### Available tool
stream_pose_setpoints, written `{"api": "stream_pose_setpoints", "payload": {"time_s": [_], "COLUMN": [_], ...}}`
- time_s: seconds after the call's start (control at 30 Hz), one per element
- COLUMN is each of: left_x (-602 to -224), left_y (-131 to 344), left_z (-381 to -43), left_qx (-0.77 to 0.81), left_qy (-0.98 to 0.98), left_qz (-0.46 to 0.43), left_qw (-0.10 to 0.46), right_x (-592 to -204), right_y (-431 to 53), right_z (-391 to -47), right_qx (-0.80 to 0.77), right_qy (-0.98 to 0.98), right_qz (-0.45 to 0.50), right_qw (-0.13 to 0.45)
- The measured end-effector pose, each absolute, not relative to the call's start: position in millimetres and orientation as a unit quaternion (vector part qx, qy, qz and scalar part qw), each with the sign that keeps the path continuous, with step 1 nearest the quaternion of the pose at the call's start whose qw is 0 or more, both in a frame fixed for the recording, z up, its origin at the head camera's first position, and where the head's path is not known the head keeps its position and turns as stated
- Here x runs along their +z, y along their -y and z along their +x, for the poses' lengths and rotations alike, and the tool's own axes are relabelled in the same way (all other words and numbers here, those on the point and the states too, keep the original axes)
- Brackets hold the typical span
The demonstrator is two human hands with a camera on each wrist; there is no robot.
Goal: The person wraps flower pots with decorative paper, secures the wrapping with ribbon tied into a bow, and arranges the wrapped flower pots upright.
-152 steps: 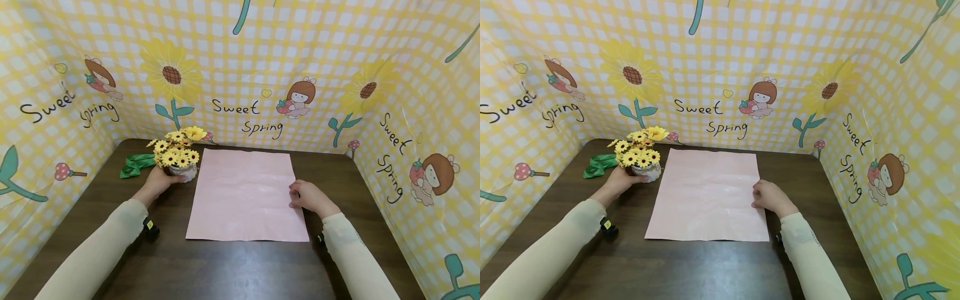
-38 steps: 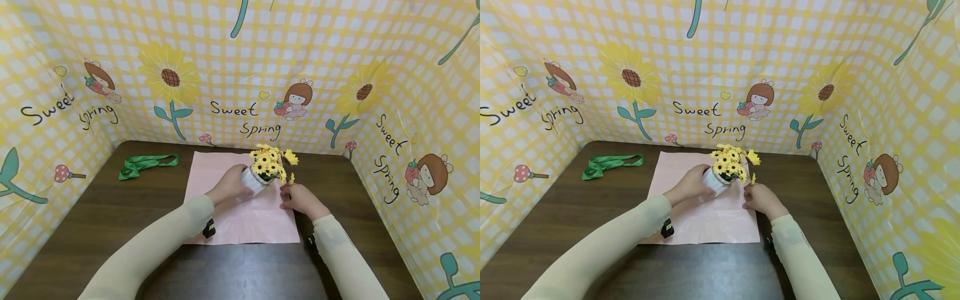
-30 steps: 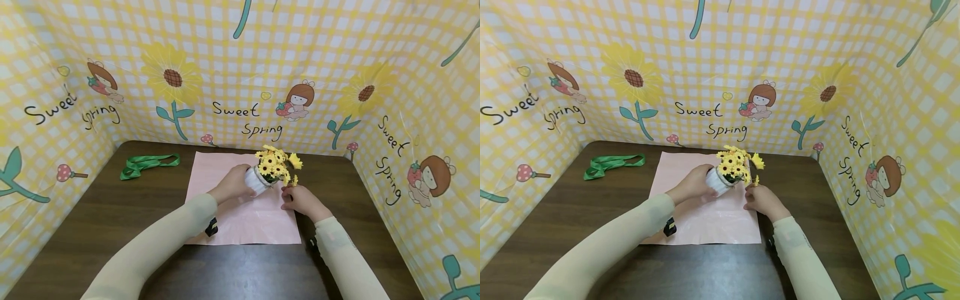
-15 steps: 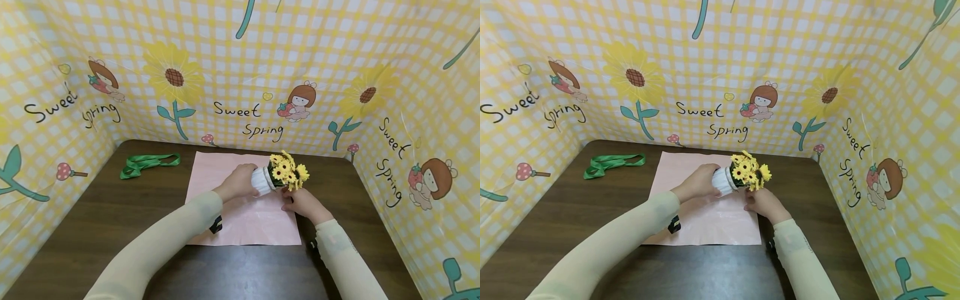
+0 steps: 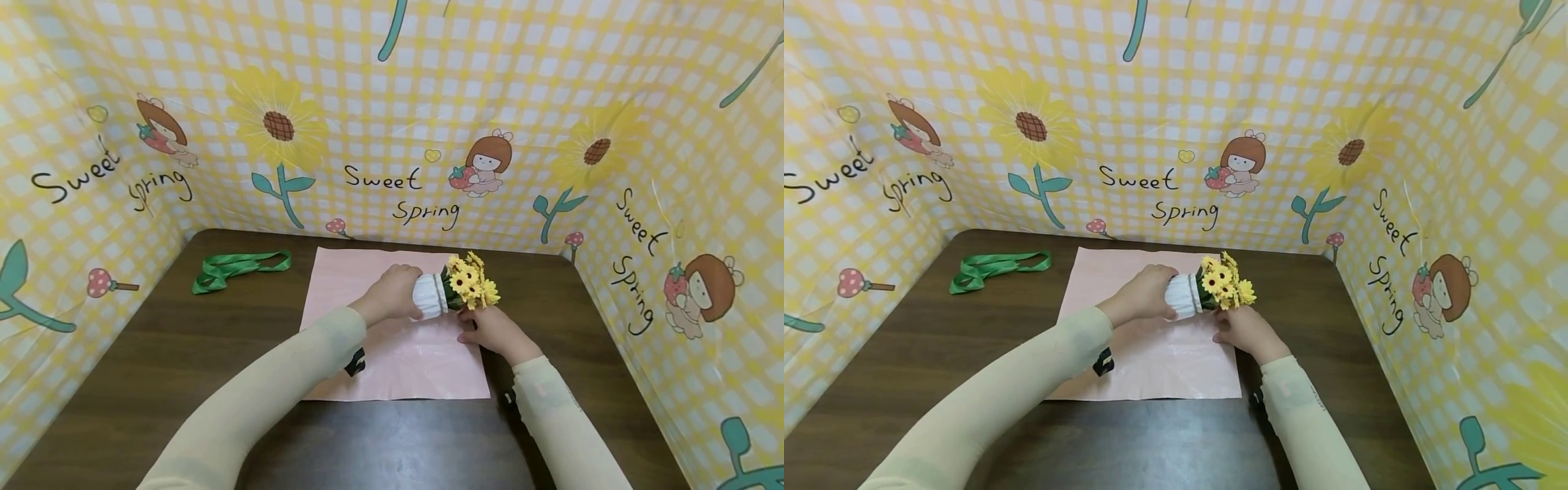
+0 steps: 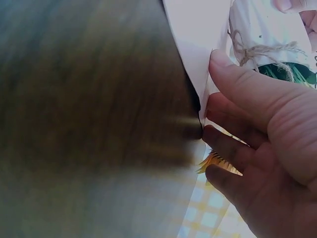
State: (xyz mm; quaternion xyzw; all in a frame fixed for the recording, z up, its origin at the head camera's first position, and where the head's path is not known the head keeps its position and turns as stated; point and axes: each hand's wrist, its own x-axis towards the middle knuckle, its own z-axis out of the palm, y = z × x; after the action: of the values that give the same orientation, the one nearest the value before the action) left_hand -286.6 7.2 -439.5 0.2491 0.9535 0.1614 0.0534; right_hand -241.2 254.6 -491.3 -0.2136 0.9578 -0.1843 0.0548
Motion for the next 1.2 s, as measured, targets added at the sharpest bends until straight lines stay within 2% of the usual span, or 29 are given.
{"api": "stream_pose_setpoints", "payload": {"time_s": [0.17, 0.33, 0.57, 0.63, 0.73, 0.87, 0.93, 1.2], "left_x": [-440, -441, -444, -444, -443, -441, -441, -444], "left_y": [-8, -11, -15, -15, -15, -13, -12, -7], "left_z": [-287, -288, -290, -290, -291, -292, -292, -292], "left_qx": [0.158, 0.153, 0.141, 0.14, 0.138, 0.136, 0.138, 0.162], "left_qy": [-0.952, -0.951, -0.95, -0.95, -0.948, -0.946, -0.943, -0.932], "left_qz": [0.258, 0.263, 0.273, 0.277, 0.283, 0.293, 0.302, 0.321], "left_qw": [0.046, 0.047, 0.046, 0.043, 0.037, 0.036, 0.038, 0.044], "right_x": [-491, -480, -433, -414, -387, -370, -371, -401], "right_y": [-254, -252, -241, -234, -222, -202, -194, -178], "right_z": [-242, -237, -224, -220, -220, -230, -239, -265], "right_qx": [-0.167, -0.147, -0.144, -0.148, -0.162, -0.162, -0.152, -0.125], "right_qy": [-0.963, -0.963, -0.938, -0.934, -0.935, -0.947, -0.953, -0.965], "right_qz": [-0.199, -0.192, -0.21, -0.213, -0.236, -0.26, -0.254, -0.217], "right_qw": [0.076, 0.121, 0.234, 0.247, 0.211, 0.092, 0.059, 0.078]}}
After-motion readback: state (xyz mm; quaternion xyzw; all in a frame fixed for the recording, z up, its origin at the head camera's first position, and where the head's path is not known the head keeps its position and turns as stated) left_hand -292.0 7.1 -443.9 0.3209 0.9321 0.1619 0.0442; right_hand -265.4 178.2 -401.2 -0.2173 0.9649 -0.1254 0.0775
